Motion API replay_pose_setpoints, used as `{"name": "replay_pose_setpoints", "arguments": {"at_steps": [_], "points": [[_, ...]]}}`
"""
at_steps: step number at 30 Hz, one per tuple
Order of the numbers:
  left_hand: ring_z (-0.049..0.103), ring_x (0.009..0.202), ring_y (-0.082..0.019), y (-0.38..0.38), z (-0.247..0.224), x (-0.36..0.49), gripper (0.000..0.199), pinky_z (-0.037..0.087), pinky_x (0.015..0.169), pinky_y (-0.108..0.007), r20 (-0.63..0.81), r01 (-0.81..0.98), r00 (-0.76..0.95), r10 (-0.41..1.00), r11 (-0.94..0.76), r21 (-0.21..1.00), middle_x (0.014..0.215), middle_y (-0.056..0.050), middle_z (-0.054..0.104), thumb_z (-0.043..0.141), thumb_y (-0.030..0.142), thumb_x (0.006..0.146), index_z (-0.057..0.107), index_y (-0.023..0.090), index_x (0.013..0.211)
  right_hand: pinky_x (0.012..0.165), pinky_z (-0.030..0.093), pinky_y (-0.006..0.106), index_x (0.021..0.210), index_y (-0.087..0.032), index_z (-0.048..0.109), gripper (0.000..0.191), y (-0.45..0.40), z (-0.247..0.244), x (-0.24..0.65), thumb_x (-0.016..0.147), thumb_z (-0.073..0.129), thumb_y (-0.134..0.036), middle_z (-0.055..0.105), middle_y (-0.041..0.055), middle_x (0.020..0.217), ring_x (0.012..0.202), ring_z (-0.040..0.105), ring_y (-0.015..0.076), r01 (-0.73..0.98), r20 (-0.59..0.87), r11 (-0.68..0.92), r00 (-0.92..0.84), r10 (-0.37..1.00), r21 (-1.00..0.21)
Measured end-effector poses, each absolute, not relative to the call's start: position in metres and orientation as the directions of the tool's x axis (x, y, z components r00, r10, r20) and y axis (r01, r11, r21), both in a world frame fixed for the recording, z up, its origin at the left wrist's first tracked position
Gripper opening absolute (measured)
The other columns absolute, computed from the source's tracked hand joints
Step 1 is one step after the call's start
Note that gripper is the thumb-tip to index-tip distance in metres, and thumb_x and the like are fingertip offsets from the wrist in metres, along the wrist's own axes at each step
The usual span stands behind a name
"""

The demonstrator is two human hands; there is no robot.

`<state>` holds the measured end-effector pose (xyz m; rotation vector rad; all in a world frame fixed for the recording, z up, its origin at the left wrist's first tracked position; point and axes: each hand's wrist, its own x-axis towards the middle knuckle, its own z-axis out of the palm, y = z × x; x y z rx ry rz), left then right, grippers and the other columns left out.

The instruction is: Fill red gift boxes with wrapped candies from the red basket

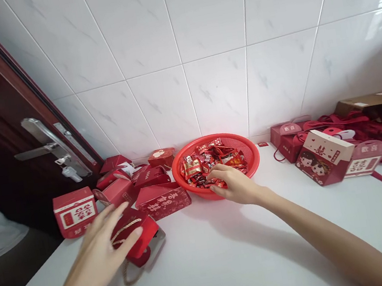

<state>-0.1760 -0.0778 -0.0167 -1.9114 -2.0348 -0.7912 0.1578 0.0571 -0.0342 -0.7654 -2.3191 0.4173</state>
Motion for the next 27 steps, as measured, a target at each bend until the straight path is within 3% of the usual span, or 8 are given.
{"name": "replay_pose_setpoints", "arguments": {"at_steps": [3,7,11,13,16,20,23,27], "points": [[0.056,0.131,-0.034,-0.049,-0.023,-0.159,0.055,0.051,0.104,-0.046,0.347,0.966,0.002,0.938,-0.091,0.241,0.150,-0.009,0.053,0.054,0.057,0.087,0.065,0.027,0.132,0.080,0.052,0.036,0.098,-0.019,0.067,0.012,0.057,-0.032,0.161,0.090,0.060,-0.014,0.065,0.0085,0.101,0.090,0.063,0.0220,0.406,0.469,0.763,-0.613,0.635,-0.502],[0.055,0.132,-0.035,-0.008,-0.022,-0.122,0.047,0.048,0.106,-0.050,0.288,0.963,0.099,0.953,-0.164,0.213,0.146,-0.011,0.058,0.056,0.043,0.084,0.070,0.024,0.124,0.082,0.054,0.040,0.100,-0.018,0.067,0.011,0.053,-0.028,0.167,0.092,0.059,-0.019,0.065,0.0112,0.108,0.092,0.065,0.0231,0.402,0.441,0.731,-0.603,0.664,-0.552],[0.062,0.121,-0.038,0.014,-0.022,-0.119,0.024,0.050,0.102,-0.054,0.307,0.955,0.076,0.949,-0.158,0.250,0.129,-0.011,0.070,0.057,0.024,0.072,0.077,0.024,0.084,0.087,0.054,0.044,0.101,-0.018,0.067,0.012,0.052,-0.022,0.178,0.092,0.059,-0.021,0.066,0.0129,0.115,0.099,0.066,0.0253,0.387,0.456,0.716,-0.575,0.680,-0.581],[0.065,0.114,-0.037,0.014,-0.018,-0.127,0.014,0.051,0.098,-0.052,0.305,0.925,0.075,0.949,-0.181,0.336,0.119,-0.010,0.074,0.056,0.023,0.067,0.070,0.024,0.063,0.089,0.054,0.045,0.100,-0.019,0.068,0.012,0.052,-0.018,0.184,0.092,0.059,-0.021,0.067,0.0128,0.115,0.102,0.066,0.0257,0.373,0.477,0.723,-0.563,0.675,-0.582],[0.068,0.107,-0.034,0.004,-0.005,-0.136,0.013,0.056,0.089,-0.045,0.302,0.775,0.107,0.947,-0.269,0.571,0.114,-0.009,0.076,0.056,0.023,0.065,0.061,0.022,0.053,0.091,0.054,0.045,0.097,-0.020,0.068,0.012,0.051,-0.012,0.189,0.092,0.057,-0.019,0.070,0.0111,0.109,0.103,0.066,0.0256,0.344,0.508,0.738,-0.556,0.658,-0.580],[0.070,0.078,-0.026,-0.009,0.016,-0.119,0.025,0.057,0.068,-0.037,0.303,0.318,0.129,0.944,-0.329,0.889,0.099,-0.011,0.076,0.062,0.033,0.072,0.056,0.019,0.052,0.092,0.056,0.045,0.110,-0.022,0.066,0.019,0.039,-0.004,0.185,0.093,0.058,-0.021,0.068,0.0117,0.117,0.108,0.066,0.0261,0.272,0.563,0.778,-0.561,0.607,-0.567],[0.070,0.072,-0.027,-0.007,0.021,-0.086,0.029,0.057,0.070,-0.041,0.182,0.060,0.281,0.942,-0.207,0.976,0.085,-0.013,0.075,0.063,0.040,0.075,0.061,0.017,0.058,0.102,0.051,0.048,0.130,-0.024,0.058,0.036,0.022,0.003,0.176,0.094,0.061,-0.028,0.062,0.0139,0.133,0.124,0.059,0.0281,0.164,0.627,0.845,-0.601,0.495,-0.509],[0.072,0.078,-0.026,0.005,0.007,-0.040,0.023,0.057,0.073,-0.039,0.038,0.071,0.584,0.811,-0.097,0.993,0.083,-0.010,0.075,0.059,0.033,0.078,0.072,0.016,0.070,0.109,0.048,0.048,0.139,-0.025,0.053,0.047,0.005,0.009,0.168,0.093,0.064,-0.029,0.053,0.0149,0.146,0.137,0.049,0.0290,0.074,0.635,0.868,-0.651,0.414,-0.490]]}}
